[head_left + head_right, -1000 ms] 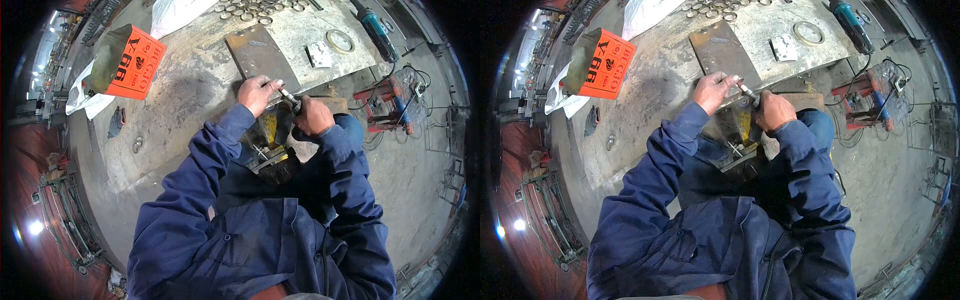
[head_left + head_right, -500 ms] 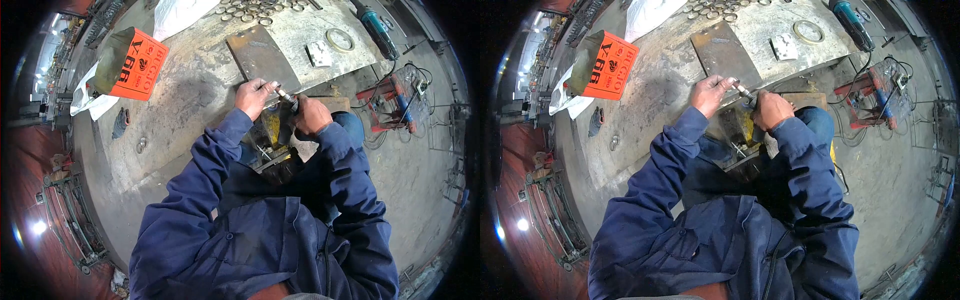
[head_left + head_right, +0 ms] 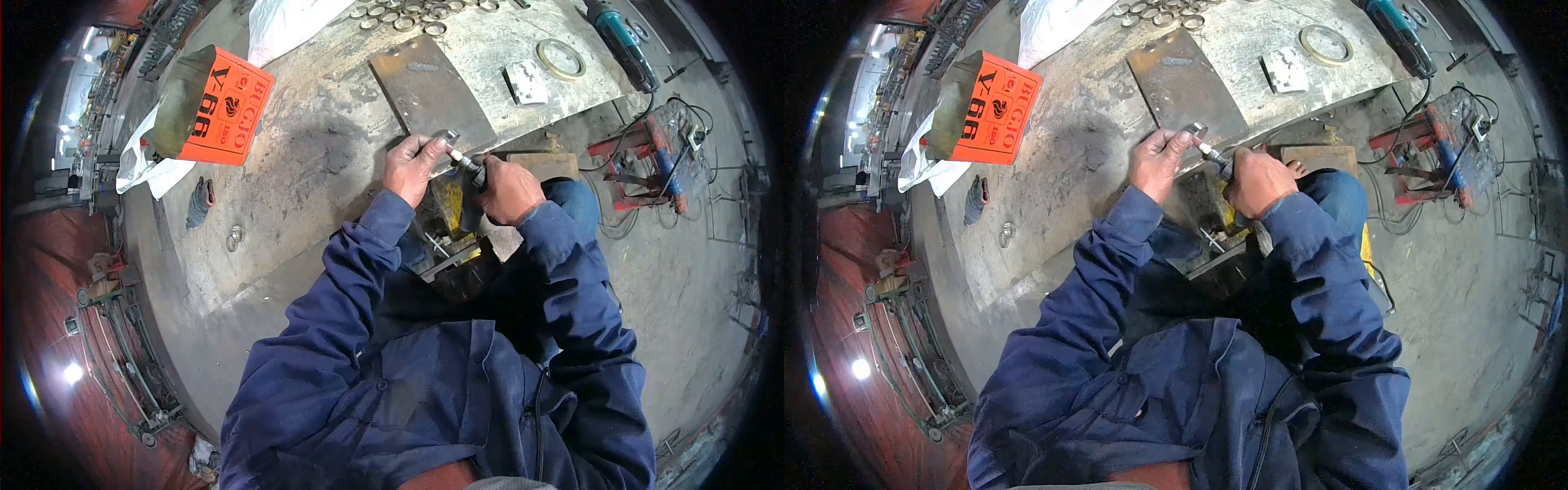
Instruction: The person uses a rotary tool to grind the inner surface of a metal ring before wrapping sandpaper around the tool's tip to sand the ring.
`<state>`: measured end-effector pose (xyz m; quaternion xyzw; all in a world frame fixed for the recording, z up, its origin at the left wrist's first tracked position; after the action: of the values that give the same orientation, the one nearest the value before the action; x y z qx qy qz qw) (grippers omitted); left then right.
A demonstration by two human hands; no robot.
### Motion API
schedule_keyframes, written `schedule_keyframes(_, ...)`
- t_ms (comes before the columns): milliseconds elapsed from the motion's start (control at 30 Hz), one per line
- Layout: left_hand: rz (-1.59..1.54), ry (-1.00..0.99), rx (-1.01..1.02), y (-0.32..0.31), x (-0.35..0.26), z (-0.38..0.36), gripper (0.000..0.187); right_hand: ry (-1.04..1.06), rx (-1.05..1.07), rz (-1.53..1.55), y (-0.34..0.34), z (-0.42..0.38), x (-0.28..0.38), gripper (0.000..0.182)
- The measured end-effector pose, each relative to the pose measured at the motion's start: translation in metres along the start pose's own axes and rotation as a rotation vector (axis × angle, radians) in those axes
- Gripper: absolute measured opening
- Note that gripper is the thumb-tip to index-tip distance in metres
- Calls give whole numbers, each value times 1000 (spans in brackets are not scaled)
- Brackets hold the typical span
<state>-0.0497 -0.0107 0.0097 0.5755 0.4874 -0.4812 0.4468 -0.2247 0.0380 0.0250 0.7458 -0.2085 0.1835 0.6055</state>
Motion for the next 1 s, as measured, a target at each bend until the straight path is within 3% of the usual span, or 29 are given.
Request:
schedule_keyframes(233, 77, 67, -9, 3, 8, 6, 29, -12, -21, -24, 10, 7, 0, 29)
schedule_keyframes(433, 9, -59, -8, -1, 7, 7, 28, 14, 8, -36, -2, 4, -4, 31)
schedule_keyframes(533, 124, -141, 4, -1, -15, 8, 31, 56, 22, 39, 7, -3, -10, 33)
schedule_keyframes(600, 617, -54, 70, 1, -34, 16, 37, 38, 7, 39, 13, -12, -18, 34)
schedule_keyframes(767, 674, 26, 231, -1, -41, 47, 39, -19, -29, 43, 18, -26, -25, 34)
schedule_keyframes(833, 594, 134, 458, -1, -45, 55, 34, -17, -32, 53, 18, -27, -28, 34)
schedule_keyframes(900, 598, 197, 486, -3, -50, 57, 32, -9, -37, 58, 18, -24, -30, 33)
schedule_keyframes(1000, 722, 117, 481, -8, -50, 61, 31, 1, -40, 60, 14, -17, -30, 34)
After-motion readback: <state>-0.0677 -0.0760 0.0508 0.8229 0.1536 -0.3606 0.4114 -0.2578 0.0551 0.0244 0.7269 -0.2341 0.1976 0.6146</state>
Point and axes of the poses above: each hand's wrist, its own z-axis towards the middle knuckle, its own y-axis out of the back of the hand, x = y × z, the point moved 1 cm from there along z, towards the middle knuckle, and after that the axes turned 6 degrees about -x, right-handed, at the moved point
